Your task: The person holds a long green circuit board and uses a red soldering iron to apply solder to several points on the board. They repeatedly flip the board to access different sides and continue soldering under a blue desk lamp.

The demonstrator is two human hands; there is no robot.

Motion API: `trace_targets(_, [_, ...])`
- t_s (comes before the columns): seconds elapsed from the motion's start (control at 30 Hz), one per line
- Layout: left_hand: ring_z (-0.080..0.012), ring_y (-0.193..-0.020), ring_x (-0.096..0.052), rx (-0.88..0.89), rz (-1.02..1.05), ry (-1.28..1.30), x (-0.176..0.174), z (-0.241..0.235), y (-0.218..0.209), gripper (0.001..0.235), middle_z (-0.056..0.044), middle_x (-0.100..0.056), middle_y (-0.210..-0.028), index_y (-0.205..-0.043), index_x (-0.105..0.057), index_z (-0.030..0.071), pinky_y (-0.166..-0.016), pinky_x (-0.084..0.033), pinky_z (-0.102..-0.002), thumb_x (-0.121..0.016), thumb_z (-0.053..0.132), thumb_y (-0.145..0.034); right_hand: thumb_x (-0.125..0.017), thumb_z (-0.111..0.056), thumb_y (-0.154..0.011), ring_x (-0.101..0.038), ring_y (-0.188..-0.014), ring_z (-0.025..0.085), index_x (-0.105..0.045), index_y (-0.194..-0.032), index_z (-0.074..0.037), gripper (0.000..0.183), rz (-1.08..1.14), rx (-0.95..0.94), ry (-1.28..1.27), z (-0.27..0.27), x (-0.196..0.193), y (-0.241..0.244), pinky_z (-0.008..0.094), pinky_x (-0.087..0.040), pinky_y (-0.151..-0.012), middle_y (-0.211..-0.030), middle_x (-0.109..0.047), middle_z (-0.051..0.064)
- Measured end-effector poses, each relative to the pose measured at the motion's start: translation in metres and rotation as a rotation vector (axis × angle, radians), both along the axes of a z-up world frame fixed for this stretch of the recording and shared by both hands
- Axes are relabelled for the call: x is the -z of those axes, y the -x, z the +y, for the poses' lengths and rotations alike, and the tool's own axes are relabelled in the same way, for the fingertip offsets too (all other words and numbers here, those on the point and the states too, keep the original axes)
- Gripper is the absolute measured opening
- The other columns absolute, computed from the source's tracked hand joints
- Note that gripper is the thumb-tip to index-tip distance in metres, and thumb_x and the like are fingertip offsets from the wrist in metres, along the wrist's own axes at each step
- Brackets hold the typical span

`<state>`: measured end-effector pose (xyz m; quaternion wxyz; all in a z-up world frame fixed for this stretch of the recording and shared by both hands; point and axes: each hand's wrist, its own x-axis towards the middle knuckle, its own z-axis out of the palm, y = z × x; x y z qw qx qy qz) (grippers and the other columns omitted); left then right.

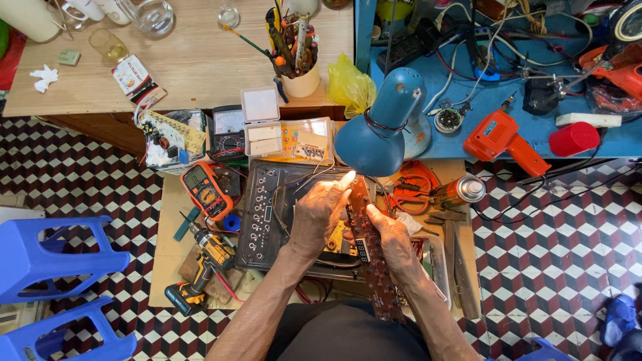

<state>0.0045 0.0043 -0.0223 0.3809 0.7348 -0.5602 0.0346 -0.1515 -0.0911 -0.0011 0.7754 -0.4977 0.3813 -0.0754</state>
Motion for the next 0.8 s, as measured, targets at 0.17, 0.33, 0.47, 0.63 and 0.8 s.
trace_targets(0.17, [-0.0233,-0.087,-0.073,-0.039,0.057,0.005,0.008,-0.007,-0.001,0.025,-0.011,-0.072,-0.097,-0.117,-0.067,0.004,-0.075,-0.065,-0.029,-0.075,0.005,-0.094,-0.042,-0.046,-0.102,-0.074,-0.081,0.016,-0.070,-0.118,0.000,0.057,-0.035,-0.011,0.024,0.000,0.002,0.001,0.027,-0.058,-0.072,-0.087,-0.078,0.013])
trace_targets(0.33, [-0.0241,-0.093,-0.074,-0.058,0.036,0.026,0.004,-0.007,-0.004,0.020,-0.011,-0.074,-0.102,-0.108,-0.069,0.005,-0.082,-0.064,-0.032,-0.076,0.009,-0.091,-0.043,-0.046,-0.102,-0.074,-0.083,0.015,-0.072,-0.118,0.000,0.056,-0.022,0.000,0.034,0.000,0.000,0.001,0.027,-0.055,-0.068,-0.089,-0.075,0.012])
trace_targets(0.47, [-0.0254,-0.096,-0.073,-0.049,0.068,0.050,-0.006,-0.007,-0.003,0.017,-0.011,-0.074,-0.106,-0.107,-0.070,0.005,-0.086,-0.062,-0.035,-0.075,0.010,-0.091,-0.042,-0.045,-0.101,-0.075,-0.085,0.014,-0.070,-0.117,-0.001,0.055,-0.024,0.011,0.027,-0.001,-0.002,0.000,0.027,-0.057,-0.072,-0.096,-0.078,0.009])
trace_targets(0.63, [-0.0264,-0.094,-0.073,-0.032,0.113,0.030,-0.016,-0.006,-0.002,0.013,-0.011,-0.073,-0.104,-0.106,-0.069,0.004,-0.084,-0.061,-0.037,-0.072,0.009,-0.093,-0.040,-0.048,-0.102,-0.069,-0.072,0.013,-0.073,-0.116,-0.002,0.059,0.038,-0.047,0.118,-0.002,-0.001,0.001,0.027,-0.051,-0.066,-0.085,-0.081,0.013])
trace_targets(0.8, [-0.0259,-0.093,-0.073,-0.004,0.124,0.028,-0.019,-0.006,-0.005,0.012,-0.010,-0.072,-0.100,-0.105,-0.068,0.004,-0.083,-0.061,-0.036,-0.072,0.008,-0.094,-0.040,-0.050,-0.101,-0.067,-0.068,0.009,-0.075,-0.115,-0.004,0.060,0.052,-0.060,0.139,-0.002,-0.001,0.002,0.025,-0.050,-0.065,-0.083,-0.081,0.011])
